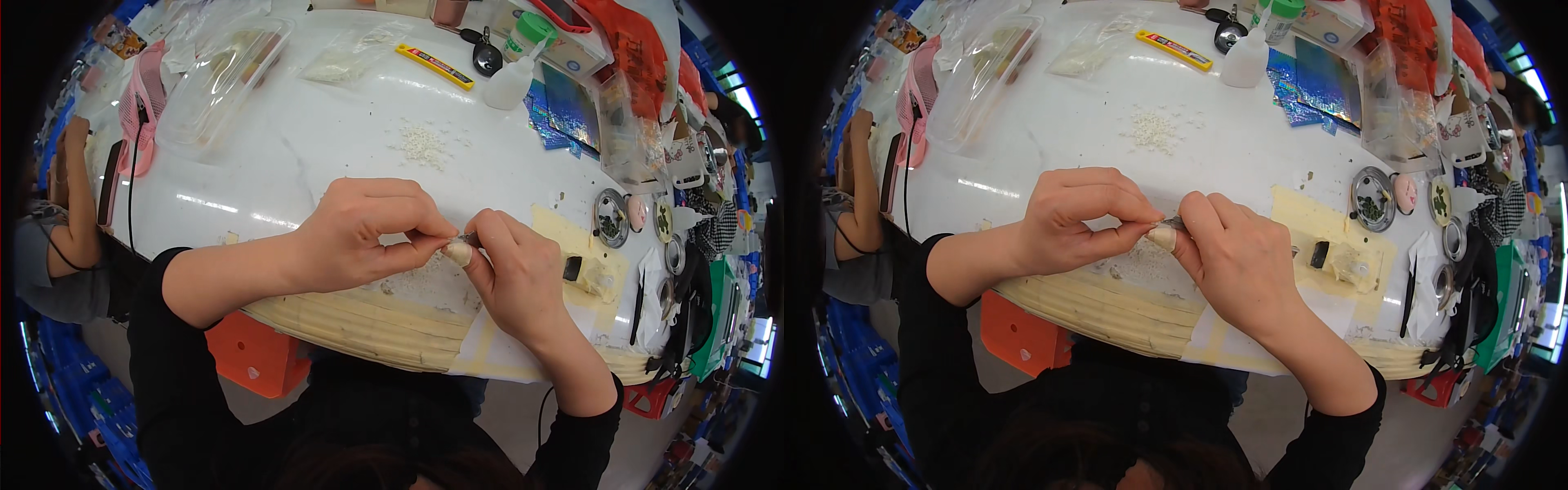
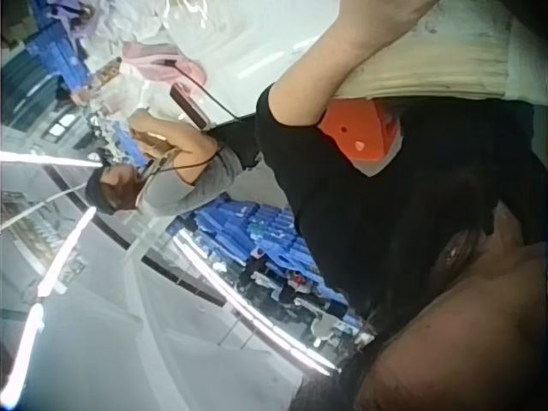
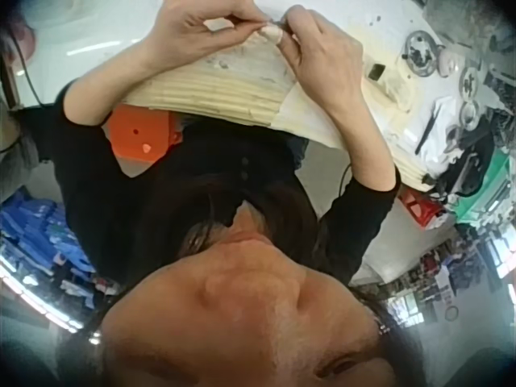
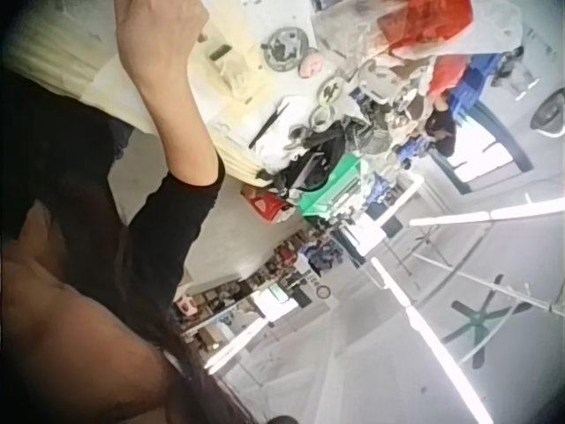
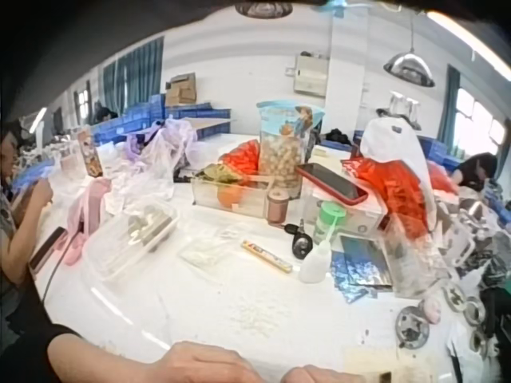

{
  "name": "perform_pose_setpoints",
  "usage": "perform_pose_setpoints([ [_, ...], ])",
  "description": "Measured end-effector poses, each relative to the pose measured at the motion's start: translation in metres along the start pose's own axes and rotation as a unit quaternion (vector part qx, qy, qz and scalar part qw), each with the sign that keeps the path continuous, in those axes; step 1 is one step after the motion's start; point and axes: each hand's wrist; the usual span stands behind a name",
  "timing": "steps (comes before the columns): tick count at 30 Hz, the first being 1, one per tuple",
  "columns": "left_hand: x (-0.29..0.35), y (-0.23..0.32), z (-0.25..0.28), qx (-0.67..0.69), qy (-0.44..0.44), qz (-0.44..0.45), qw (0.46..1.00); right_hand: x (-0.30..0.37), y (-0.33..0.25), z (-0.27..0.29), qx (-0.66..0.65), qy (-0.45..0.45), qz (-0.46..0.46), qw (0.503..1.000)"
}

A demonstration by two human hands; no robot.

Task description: Assembling and inspecting small plastic toy components at a workbench.

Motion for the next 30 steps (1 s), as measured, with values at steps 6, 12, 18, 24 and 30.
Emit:
perform_pose_setpoints([
  [6,-0.0001,-0.0023,0.0005,-0.032,0.002,-0.018,0.999,0.0002,0.0020,-0.0001,0.012,-0.007,0.008,1.000],
  [12,-0.0009,-0.0043,-0.0009,-0.063,0.014,-0.042,0.997,0.0011,0.0021,0.0009,-0.006,-0.018,0.009,1.000],
  [18,-0.0009,-0.0037,-0.0007,-0.073,0.018,-0.045,0.996,0.0014,0.0017,0.0013,-0.020,-0.018,0.013,1.000],
  [24,-0.0010,-0.0039,-0.0019,-0.074,0.020,-0.047,0.996,0.0023,0.0015,0.0018,-0.021,-0.026,0.010,0.999],
  [30,-0.0013,-0.0037,-0.0018,-0.067,0.019,-0.047,0.996,0.0027,0.0015,0.0021,-0.020,-0.029,0.011,0.999],
])
Point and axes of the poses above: each hand's wrist, its own x-axis away from the middle knuckle, its own z-axis out of the back of the hand, y = z × x, and after that the axes turned 15 degrees about -y, right-handed
